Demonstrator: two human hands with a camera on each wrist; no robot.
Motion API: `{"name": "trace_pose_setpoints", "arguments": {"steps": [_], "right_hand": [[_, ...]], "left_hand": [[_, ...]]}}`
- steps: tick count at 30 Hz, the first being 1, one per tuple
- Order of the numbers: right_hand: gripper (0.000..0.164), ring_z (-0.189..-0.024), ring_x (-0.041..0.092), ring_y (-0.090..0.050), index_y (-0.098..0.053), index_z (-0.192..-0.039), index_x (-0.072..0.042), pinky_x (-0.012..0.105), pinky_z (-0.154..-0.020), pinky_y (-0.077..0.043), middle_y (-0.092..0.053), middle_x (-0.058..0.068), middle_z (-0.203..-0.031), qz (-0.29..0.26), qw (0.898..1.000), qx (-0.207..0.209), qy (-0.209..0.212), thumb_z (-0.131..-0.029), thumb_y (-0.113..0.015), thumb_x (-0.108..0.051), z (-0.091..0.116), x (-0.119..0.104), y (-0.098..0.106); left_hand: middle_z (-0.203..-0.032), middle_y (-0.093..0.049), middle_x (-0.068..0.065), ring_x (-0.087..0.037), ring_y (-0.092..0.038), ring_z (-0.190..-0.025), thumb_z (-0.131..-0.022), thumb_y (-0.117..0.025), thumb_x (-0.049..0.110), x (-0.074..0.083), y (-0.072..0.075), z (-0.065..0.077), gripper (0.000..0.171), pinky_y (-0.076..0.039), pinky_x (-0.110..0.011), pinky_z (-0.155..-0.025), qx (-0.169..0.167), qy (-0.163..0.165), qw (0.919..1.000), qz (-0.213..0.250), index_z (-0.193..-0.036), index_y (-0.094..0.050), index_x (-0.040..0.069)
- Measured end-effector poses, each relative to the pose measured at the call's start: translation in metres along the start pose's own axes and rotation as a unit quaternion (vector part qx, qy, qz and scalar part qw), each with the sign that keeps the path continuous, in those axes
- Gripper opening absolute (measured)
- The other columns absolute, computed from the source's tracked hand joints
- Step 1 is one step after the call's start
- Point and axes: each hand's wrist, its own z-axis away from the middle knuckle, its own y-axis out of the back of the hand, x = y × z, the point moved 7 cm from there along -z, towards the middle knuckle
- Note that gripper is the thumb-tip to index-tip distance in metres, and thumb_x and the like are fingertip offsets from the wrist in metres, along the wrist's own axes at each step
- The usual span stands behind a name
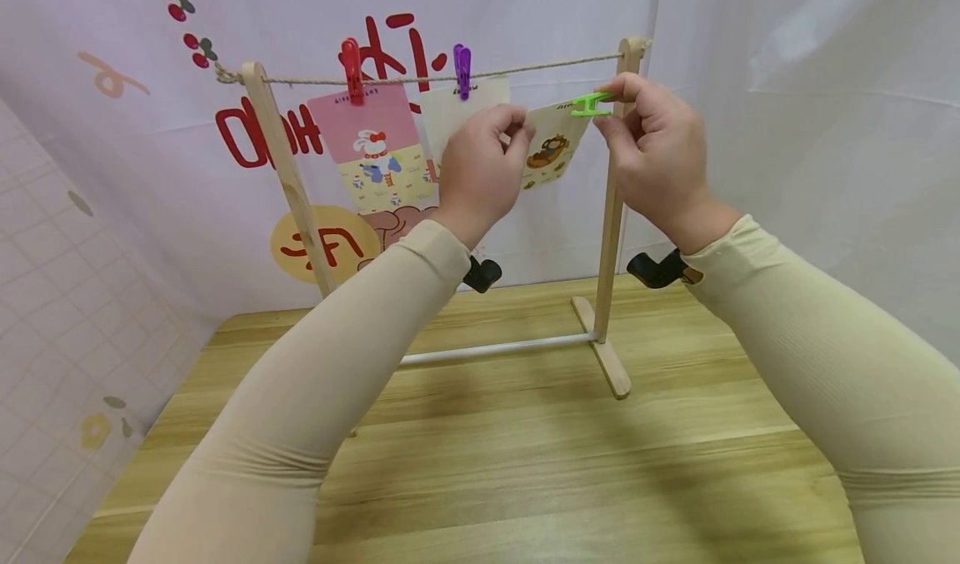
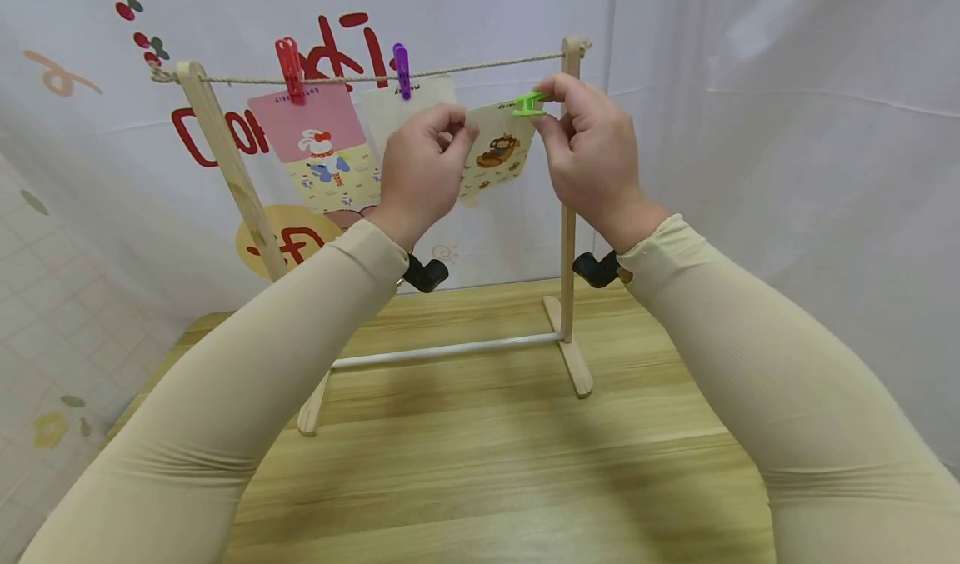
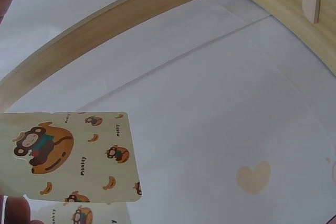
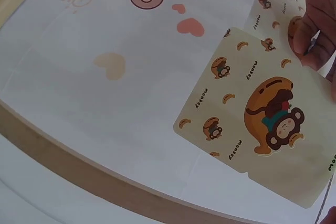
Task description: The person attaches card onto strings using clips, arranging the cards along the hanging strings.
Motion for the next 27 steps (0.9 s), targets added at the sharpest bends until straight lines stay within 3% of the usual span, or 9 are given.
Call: {"name": "trace_pose_setpoints", "arguments": {"steps": [10,16,22,27], "right_hand": [[0.015,-0.056,-0.003,-0.04,-0.074,-0.113,0.002,0.017,-0.056,-0.031,-0.053,-0.025,-0.082,0.01,1.0,0.009,0.01,-0.1,-0.068,0.0,-0.014,-0.003,-0.001],[0.015,-0.056,-0.005,-0.039,-0.073,-0.112,0.004,0.016,-0.055,-0.031,-0.068,-0.007,-0.095,0.012,1.0,0.009,0.014,-0.099,-0.068,0.0,-0.022,-0.005,-0.002],[0.016,-0.056,-0.004,-0.039,-0.075,-0.114,-0.001,0.017,-0.057,-0.031,-0.057,-0.019,-0.088,0.034,0.999,0.003,-0.019,-0.101,-0.067,-0.006,-0.029,-0.001,-0.002],[0.015,-0.059,-0.005,-0.04,-0.076,-0.113,-0.003,0.018,-0.061,-0.031,-0.056,-0.017,-0.086,0.049,0.998,0.0,-0.037,-0.102,-0.067,-0.008,-0.035,0.003,-0.004]], "left_hand": [[-0.111,-0.073,0.003,-0.007,-0.066,-0.098,-0.109,-0.06,0.03,0.005,0.002,-0.006,0.021,-0.048,-0.022,-0.08,0.009,0.013,0.9998,0.011,-0.116,-0.074,0.015],[-0.111,-0.071,0.003,-0.008,-0.064,-0.099,-0.109,-0.059,0.028,0.007,0.004,-0.01,0.02,-0.048,-0.022,-0.081,0.019,0.016,0.9996,0.016,-0.113,-0.073,0.014],[-0.113,-0.07,0.002,-0.009,-0.062,-0.1,-0.109,-0.058,0.027,0.008,0.006,-0.014,0.02,-0.047,-0.022,-0.082,0.025,0.029,0.9992,0.013,-0.112,-0.073,0.015],[-0.115,-0.071,0.003,-0.008,-0.062,-0.103,-0.109,-0.058,0.028,0.008,0.007,-0.017,0.019,-0.047,-0.022,-0.083,0.027,0.04,0.9987,0.013,-0.112,-0.073,0.015]]}}
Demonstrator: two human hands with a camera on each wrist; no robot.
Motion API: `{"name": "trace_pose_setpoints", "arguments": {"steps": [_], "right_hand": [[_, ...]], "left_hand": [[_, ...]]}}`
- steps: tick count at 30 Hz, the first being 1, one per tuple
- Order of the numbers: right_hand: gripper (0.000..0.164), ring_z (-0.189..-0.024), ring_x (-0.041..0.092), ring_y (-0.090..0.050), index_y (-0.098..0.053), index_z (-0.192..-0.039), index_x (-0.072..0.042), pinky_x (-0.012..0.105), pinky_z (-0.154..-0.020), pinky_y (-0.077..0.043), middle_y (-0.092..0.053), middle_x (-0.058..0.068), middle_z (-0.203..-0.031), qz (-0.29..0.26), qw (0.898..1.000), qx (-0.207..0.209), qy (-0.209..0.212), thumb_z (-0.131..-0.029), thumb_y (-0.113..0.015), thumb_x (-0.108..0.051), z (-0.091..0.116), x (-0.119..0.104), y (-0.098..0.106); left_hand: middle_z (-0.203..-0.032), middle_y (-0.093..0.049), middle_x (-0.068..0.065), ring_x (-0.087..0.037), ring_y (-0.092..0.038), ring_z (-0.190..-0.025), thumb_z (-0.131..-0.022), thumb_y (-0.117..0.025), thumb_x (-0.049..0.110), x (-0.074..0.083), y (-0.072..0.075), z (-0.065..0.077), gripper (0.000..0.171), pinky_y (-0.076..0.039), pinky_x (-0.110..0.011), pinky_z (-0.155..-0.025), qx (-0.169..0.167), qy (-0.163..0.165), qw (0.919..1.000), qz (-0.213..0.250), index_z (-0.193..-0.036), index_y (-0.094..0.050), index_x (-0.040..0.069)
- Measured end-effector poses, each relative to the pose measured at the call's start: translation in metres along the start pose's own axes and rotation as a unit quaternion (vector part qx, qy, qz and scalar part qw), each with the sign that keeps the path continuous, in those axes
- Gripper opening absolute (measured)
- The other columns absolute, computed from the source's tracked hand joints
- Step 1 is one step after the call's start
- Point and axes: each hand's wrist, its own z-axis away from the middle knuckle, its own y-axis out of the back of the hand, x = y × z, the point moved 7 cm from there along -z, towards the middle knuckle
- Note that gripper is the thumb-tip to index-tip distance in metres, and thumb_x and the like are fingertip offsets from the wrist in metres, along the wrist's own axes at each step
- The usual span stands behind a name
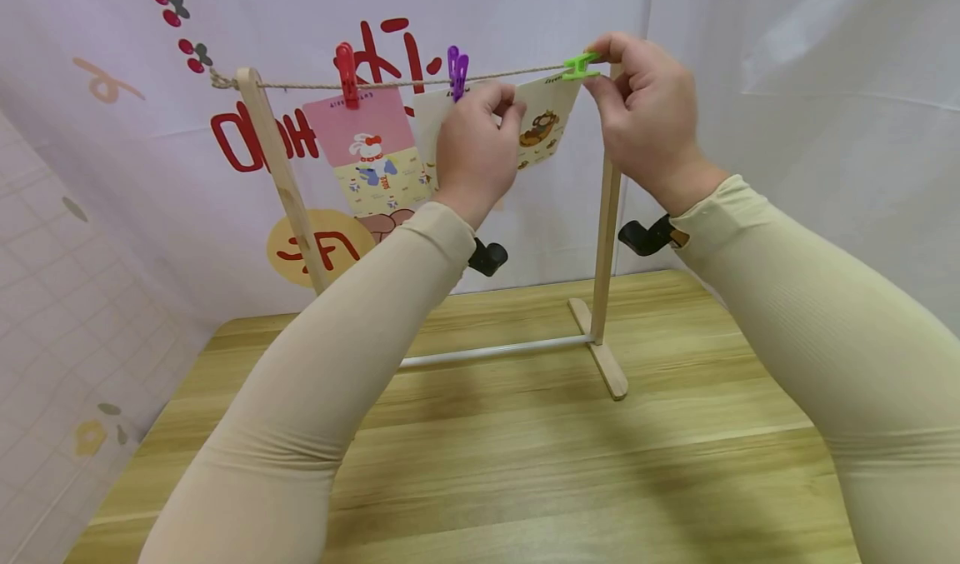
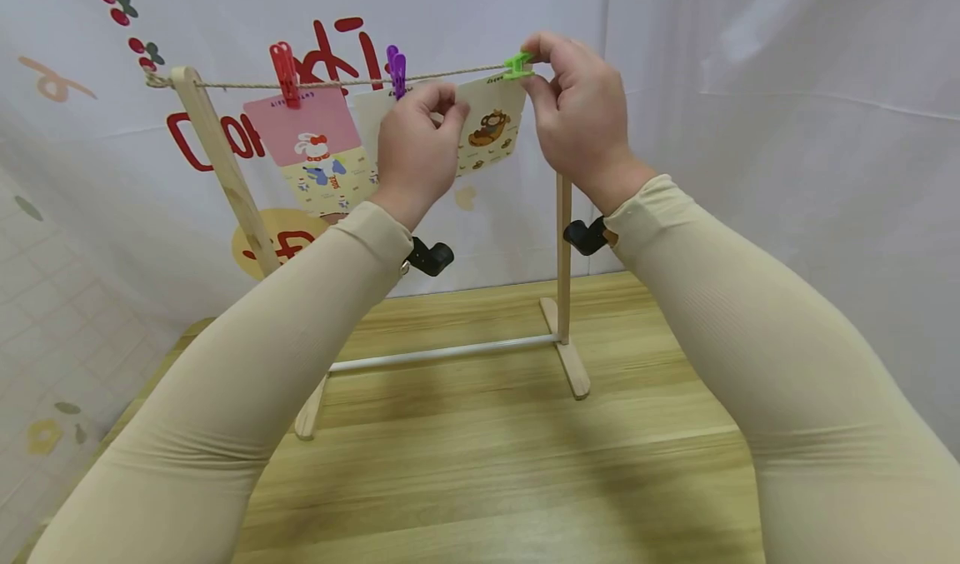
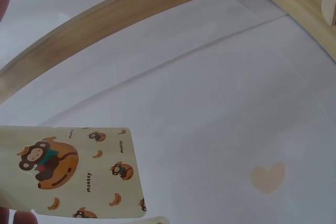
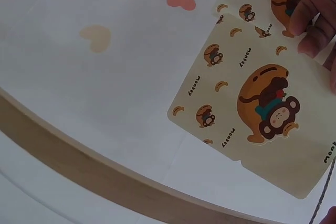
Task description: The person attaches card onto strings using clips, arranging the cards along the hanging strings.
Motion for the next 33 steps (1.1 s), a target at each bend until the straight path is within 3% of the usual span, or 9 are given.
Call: {"name": "trace_pose_setpoints", "arguments": {"steps": [10,23,33], "right_hand": [[0.015,-0.062,-0.005,-0.043,-0.076,-0.112,-0.004,0.017,-0.061,-0.033,-0.076,0.005,-0.108,0.01,1.0,-0.019,0.009,-0.103,-0.065,-0.009,-0.009,-0.003,-0.007],[0.015,-0.057,0.0,-0.041,-0.075,-0.112,-0.004,0.019,-0.058,-0.034,-0.077,0.002,-0.112,0.025,0.997,-0.066,-0.006,-0.105,-0.065,-0.012,-0.009,-0.002,-0.014],[0.017,-0.059,0.006,-0.042,-0.073,-0.115,-0.003,0.021,-0.058,-0.034,-0.075,0.003,-0.109,0.052,0.994,-0.098,0.004,-0.106,-0.063,-0.013,-0.003,-0.004,-0.019]], "left_hand": [[-0.121,-0.071,0.003,-0.009,-0.064,-0.11,-0.109,-0.059,0.03,-0.001,-0.002,-0.001,0.02,-0.051,-0.024,-0.09,-0.009,0.014,0.9999,0.0,-0.116,-0.073,0.017],[-0.118,-0.072,0.005,-0.009,-0.063,-0.104,-0.109,-0.059,0.03,-0.006,-0.002,-0.002,0.02,-0.048,-0.025,-0.085,0.005,0.017,0.999,-0.041,-0.113,-0.076,0.019],[-0.117,-0.074,0.006,-0.009,-0.063,-0.104,-0.109,-0.059,0.031,-0.01,-0.004,-0.002,0.021,-0.048,-0.027,-0.084,0.007,0.019,0.9988,-0.044,-0.112,-0.077,0.021]]}}
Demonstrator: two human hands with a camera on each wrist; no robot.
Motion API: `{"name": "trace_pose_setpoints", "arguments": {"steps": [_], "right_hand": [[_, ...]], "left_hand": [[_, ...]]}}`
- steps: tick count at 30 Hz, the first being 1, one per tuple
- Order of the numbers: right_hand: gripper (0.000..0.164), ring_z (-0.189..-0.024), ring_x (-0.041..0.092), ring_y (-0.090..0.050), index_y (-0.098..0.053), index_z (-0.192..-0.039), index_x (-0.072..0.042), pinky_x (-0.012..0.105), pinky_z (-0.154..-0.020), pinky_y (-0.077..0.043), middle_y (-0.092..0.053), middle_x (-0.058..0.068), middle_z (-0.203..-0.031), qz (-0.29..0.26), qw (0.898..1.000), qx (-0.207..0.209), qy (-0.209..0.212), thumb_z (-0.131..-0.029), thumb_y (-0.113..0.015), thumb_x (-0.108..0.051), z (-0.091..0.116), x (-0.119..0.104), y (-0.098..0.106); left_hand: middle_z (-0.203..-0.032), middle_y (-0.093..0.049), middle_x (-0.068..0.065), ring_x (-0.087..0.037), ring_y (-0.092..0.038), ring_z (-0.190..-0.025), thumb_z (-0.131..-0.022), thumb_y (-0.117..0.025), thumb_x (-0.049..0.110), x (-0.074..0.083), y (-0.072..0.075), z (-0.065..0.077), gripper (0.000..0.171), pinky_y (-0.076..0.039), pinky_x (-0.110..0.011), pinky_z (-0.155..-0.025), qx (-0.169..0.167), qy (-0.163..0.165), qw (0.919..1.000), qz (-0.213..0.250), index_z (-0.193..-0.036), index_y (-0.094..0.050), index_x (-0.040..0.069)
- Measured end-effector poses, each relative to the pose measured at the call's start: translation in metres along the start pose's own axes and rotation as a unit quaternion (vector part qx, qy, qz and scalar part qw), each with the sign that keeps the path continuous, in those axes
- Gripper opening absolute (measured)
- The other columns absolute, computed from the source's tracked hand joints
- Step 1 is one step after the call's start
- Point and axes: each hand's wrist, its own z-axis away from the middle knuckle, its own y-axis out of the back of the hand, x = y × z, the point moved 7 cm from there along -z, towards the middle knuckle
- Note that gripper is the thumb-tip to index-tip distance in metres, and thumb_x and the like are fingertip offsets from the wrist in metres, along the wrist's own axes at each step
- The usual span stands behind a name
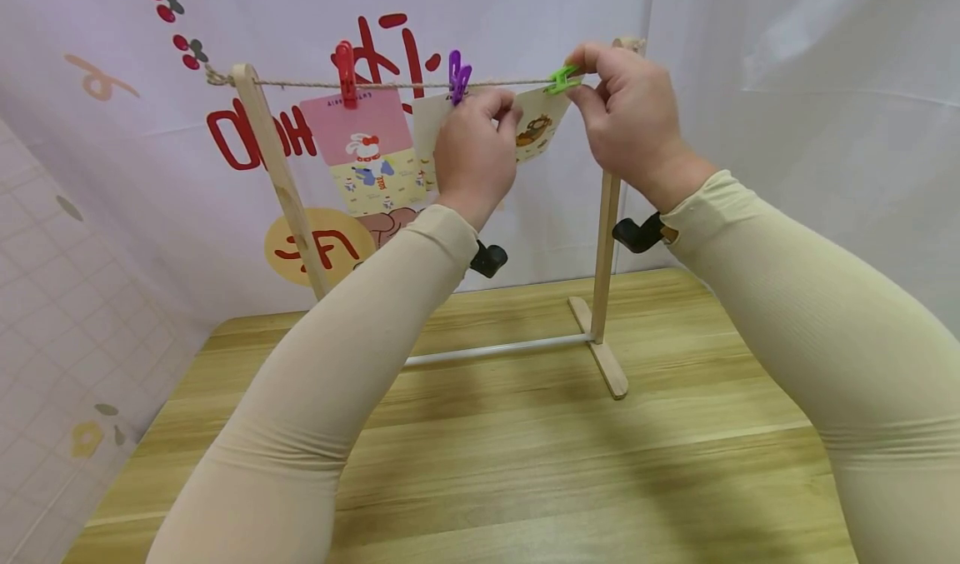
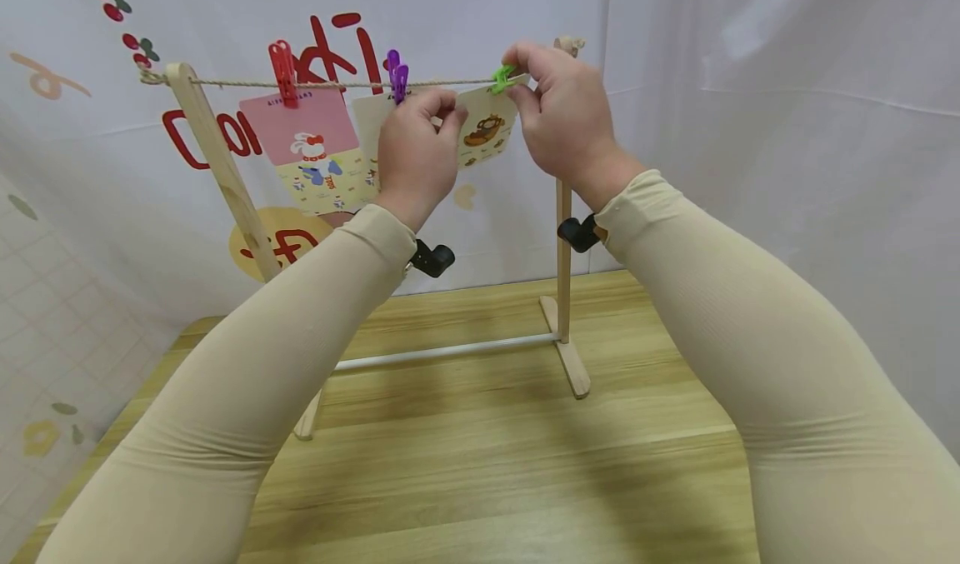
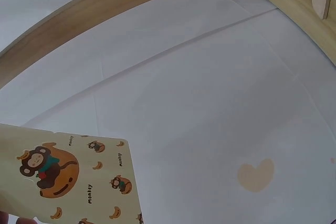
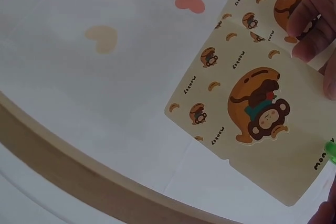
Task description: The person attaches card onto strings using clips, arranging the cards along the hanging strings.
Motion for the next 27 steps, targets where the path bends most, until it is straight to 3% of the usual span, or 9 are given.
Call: {"name": "trace_pose_setpoints", "arguments": {"steps": [18,27], "right_hand": [[0.017,-0.069,0.011,-0.045,-0.072,-0.116,0.0,0.022,-0.063,-0.034,-0.072,0.01,-0.105,0.004,1.0,-0.008,0.013,-0.106,-0.062,-0.01,0.0076,-0.0038,-0.0031],[0.019,-0.071,0.002,-0.048,-0.073,-0.12,-0.002,0.016,-0.069,-0.039,-0.069,0.009,-0.125,-0.001,1.0,-0.011,0.001,-0.105,-0.064,-0.01,0.0097,-0.0055,-0.003]], "left_hand": [[-0.118,-0.074,0.005,-0.011,-0.063,-0.109,-0.108,-0.06,0.03,-0.0026,-0.0002,0.0037,0.021,-0.049,-0.029,-0.091,0.005,-0.011,0.9998,-0.019,-0.116,-0.078,0.022],[-0.12,-0.074,0.005,-0.012,-0.064,-0.111,-0.108,-0.06,0.03,-0.0029,-0.0003,0.0051,0.021,-0.049,-0.03,-0.091,0.004,-0.013,0.9996,-0.024,-0.115,-0.078,0.022]]}}
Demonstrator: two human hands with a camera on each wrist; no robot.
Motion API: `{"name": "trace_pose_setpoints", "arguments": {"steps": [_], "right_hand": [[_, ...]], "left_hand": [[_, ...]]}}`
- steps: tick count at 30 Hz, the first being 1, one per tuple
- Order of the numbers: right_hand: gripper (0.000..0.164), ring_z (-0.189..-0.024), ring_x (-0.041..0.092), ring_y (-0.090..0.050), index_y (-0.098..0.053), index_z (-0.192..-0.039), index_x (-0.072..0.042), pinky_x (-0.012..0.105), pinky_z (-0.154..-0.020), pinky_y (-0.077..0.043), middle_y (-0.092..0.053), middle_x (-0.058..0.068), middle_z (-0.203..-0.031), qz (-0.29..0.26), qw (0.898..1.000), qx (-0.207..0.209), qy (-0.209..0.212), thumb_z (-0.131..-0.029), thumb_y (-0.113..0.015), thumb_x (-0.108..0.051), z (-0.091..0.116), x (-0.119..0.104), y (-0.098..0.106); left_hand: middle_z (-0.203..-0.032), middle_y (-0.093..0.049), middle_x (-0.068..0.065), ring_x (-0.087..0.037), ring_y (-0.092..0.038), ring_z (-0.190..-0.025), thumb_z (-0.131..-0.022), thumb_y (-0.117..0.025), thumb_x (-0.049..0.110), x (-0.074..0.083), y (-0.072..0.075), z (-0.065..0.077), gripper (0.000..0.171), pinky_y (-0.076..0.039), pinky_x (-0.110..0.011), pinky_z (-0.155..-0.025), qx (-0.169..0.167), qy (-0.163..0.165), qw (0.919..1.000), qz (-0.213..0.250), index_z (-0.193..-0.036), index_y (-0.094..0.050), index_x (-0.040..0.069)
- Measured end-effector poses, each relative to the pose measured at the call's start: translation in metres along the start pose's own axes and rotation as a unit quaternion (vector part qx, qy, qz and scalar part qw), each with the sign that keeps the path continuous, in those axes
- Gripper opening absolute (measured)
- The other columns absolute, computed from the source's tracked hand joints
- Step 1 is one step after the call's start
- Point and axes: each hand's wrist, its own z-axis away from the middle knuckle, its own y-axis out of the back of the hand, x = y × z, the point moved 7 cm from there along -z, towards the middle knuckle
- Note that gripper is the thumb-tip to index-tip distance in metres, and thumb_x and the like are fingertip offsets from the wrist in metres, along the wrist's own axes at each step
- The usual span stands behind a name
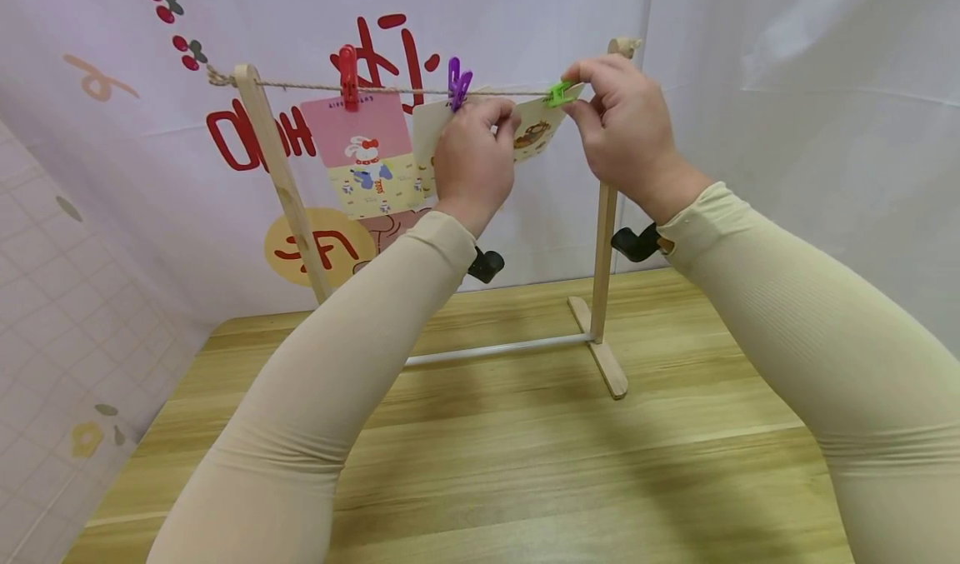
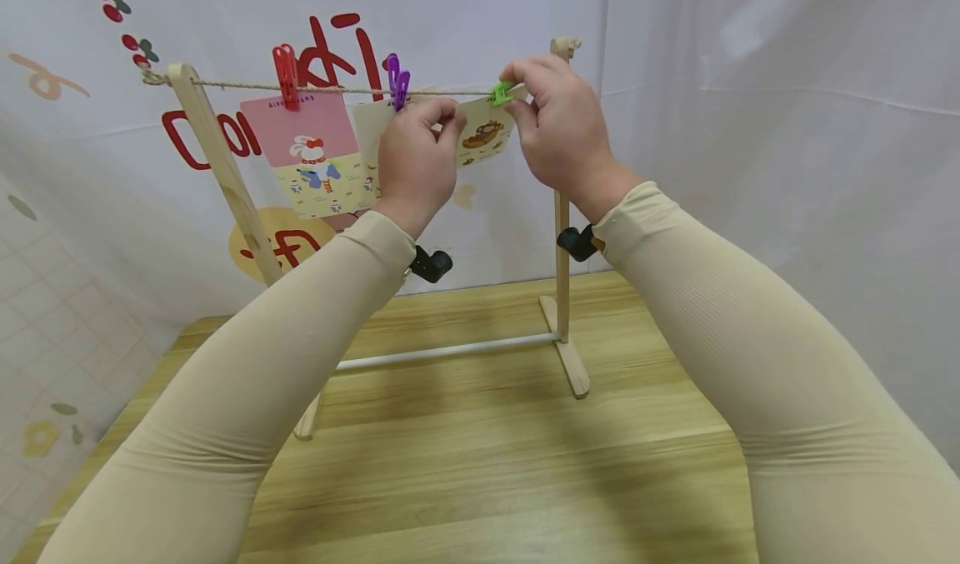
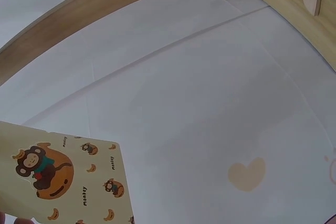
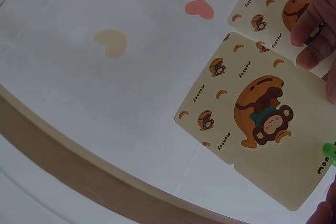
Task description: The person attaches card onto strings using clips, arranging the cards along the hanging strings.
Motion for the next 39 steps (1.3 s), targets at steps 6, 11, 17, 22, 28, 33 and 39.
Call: {"name": "trace_pose_setpoints", "arguments": {"steps": [6,11,17,22,28,33,39], "right_hand": [[0.021,-0.072,-0.001,-0.047,-0.073,-0.122,-0.003,0.015,-0.071,-0.039,-0.067,0.009,-0.128,0.003,1.0,-0.002,-0.006,-0.105,-0.065,-0.011,0.0014,0.0003,-0.0008],[0.021,-0.074,0.001,-0.047,-0.072,-0.123,-0.002,0.016,-0.072,-0.039,-0.066,0.01,-0.129,0.007,1.0,-0.005,-0.007,-0.105,-0.064,-0.011,0.002,-0.0001,-0.0013],[0.022,-0.072,0.0,-0.046,-0.072,-0.123,-0.002,0.016,-0.071,-0.039,-0.066,0.01,-0.128,0.004,1.0,-0.004,-0.005,-0.105,-0.063,-0.011,0.0025,-0.0007,-0.0013],[0.022,-0.072,-0.001,-0.046,-0.071,-0.124,-0.001,0.016,-0.071,-0.039,-0.066,0.011,-0.127,0.002,1.0,-0.005,-0.009,-0.106,-0.063,-0.011,0.002,-0.0004,-0.0012],[0.023,-0.073,-0.001,-0.047,-0.071,-0.124,-0.001,0.016,-0.071,-0.039,-0.067,0.01,-0.127,-0.002,1.0,-0.005,-0.011,-0.105,-0.063,-0.01,0.0016,-0.0004,-0.0015],[0.023,-0.075,0.001,-0.048,-0.071,-0.125,-0.001,0.015,-0.072,-0.04,-0.067,0.011,-0.127,-0.001,1.0,-0.003,-0.009,-0.105,-0.063,-0.01,0.0017,-0.0007,-0.0016],[0.023,-0.075,0.002,-0.048,-0.071,-0.125,-0.002,0.016,-0.072,-0.039,-0.068,0.01,-0.127,-0.002,1.0,-0.002,-0.007,-0.105,-0.063,-0.011,0.0023,-0.0005,-0.0022]], "left_hand": [[-0.123,-0.074,0.005,-0.012,-0.064,-0.113,-0.108,-0.06,0.03,-0.0003,0.0002,0.0004,0.022,-0.05,-0.029,-0.092,0.0,-0.001,1.0,0.001,-0.117,-0.079,0.022],[-0.125,-0.073,0.005,-0.012,-0.064,-0.115,-0.108,-0.06,0.03,-0.0002,0.0003,0.0012,0.023,-0.05,-0.028,-0.093,-0.001,-0.002,1.0,0.001,-0.12,-0.078,0.023],[-0.125,-0.073,0.004,-0.012,-0.064,-0.116,-0.108,-0.061,0.03,-0.0006,-0.0002,0.0017,0.022,-0.051,-0.028,-0.095,0.002,-0.004,1.0,0.003,-0.12,-0.078,0.022],[-0.125,-0.073,0.004,-0.012,-0.064,-0.117,-0.108,-0.061,0.03,0.0002,-0.0001,0.0016,0.022,-0.051,-0.028,-0.096,0.004,-0.008,1.0,0.0,-0.121,-0.078,0.023],[-0.125,-0.073,0.004,-0.012,-0.064,-0.118,-0.108,-0.061,0.029,0.0003,-0.0002,0.0015,0.022,-0.051,-0.028,-0.098,0.005,-0.009,0.9999,-0.003,-0.121,-0.078,0.023],[-0.126,-0.073,0.004,-0.012,-0.065,-0.118,-0.108,-0.061,0.029,0.0004,-0.0004,0.0017,0.023,-0.051,-0.028,-0.097,0.003,-0.008,1.0,-0.002,-0.122,-0.078,0.023],[-0.126,-0.073,0.004,-0.012,-0.064,-0.118,-0.108,-0.061,0.03,0.0003,-0.0003,0.0018,0.024,-0.052,-0.028,-0.096,0.004,-0.008,1.0,-0.002,-0.123,-0.078,0.023]]}}
